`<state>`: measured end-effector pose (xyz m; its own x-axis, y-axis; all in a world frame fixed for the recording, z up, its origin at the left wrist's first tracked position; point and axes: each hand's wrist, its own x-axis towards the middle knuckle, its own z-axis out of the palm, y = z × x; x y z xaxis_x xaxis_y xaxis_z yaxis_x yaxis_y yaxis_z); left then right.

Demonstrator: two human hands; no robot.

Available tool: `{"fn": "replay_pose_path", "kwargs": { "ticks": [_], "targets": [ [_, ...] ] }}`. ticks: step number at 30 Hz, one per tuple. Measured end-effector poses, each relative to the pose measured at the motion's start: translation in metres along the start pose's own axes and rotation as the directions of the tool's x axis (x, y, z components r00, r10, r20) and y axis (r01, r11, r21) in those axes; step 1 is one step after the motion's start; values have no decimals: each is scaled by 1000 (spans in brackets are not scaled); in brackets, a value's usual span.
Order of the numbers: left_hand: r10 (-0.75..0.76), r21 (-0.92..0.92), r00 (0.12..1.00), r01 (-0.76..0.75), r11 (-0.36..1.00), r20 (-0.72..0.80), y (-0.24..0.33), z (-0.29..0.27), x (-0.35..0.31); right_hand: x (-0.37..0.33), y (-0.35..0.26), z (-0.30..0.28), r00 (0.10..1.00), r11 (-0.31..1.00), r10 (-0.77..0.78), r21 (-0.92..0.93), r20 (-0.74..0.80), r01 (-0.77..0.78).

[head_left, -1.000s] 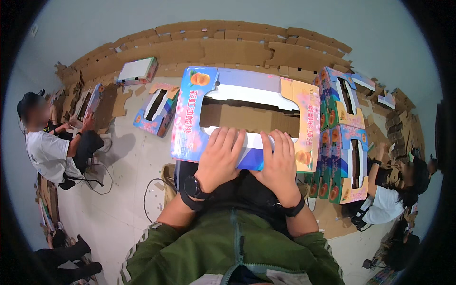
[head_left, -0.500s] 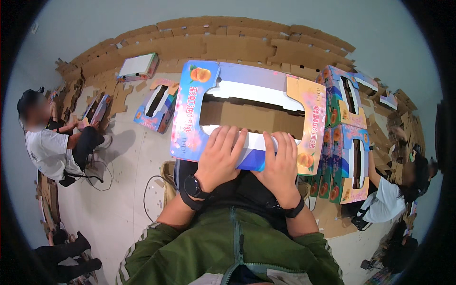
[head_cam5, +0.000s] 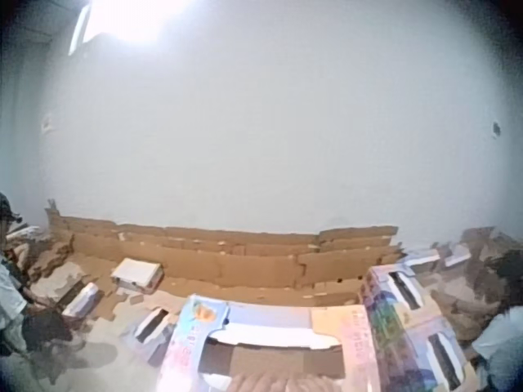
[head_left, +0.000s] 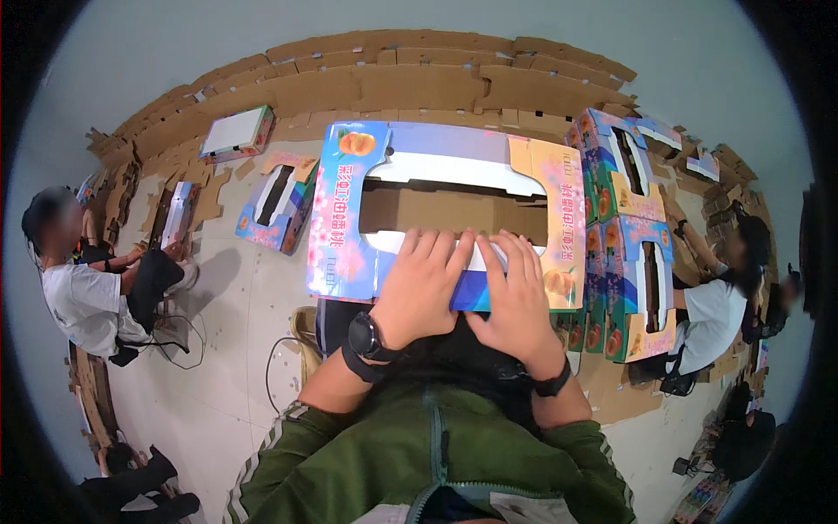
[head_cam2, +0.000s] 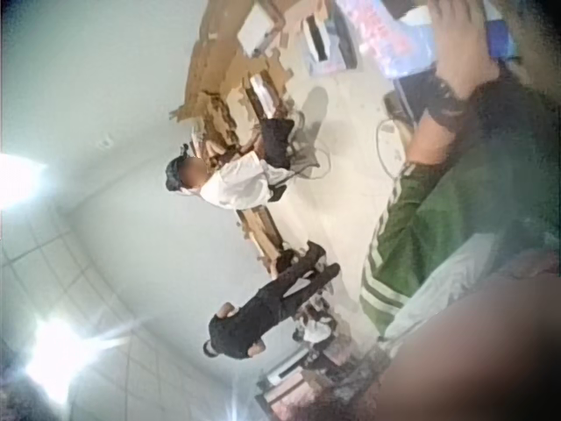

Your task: Assemble cardboard boxes for peaches by folding and securing the flaps.

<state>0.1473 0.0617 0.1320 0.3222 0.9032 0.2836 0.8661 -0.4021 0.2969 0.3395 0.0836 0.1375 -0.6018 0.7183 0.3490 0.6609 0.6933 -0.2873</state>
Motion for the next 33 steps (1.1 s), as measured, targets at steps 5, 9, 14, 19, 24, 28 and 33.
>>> {"fn": "replay_pose_path", "kwargs": {
  "ticks": [5,9,14,19,24,28,33],
  "targets": [
    [-16,3,1000,16,1000,6,-1,-3,-5,12,14,-89,953,906,-173,419,247,56],
    [5,22,999,-4,1000,-47,0,1,-4,49,28,-127,924,965,-251,145,287,217],
    [10,14,999,-10,1000,-54,1,2,-3,130,59,-63,944,921,-272,-233,185,311],
    [12,31,996,-9,999,-88,2,4,-5,183,90,-4,922,937,-228,-186,313,294],
    [-13,40,999,15,999,-48,2,4,-5,192,110,8,895,959,-244,-44,374,281],
    [-7,35,999,9,999,-46,0,1,-4,195,118,13,888,955,-273,-8,370,297],
    [-7,32,999,9,999,-49,-3,2,-3,200,115,9,877,968,-229,6,422,250]
  ]
}}
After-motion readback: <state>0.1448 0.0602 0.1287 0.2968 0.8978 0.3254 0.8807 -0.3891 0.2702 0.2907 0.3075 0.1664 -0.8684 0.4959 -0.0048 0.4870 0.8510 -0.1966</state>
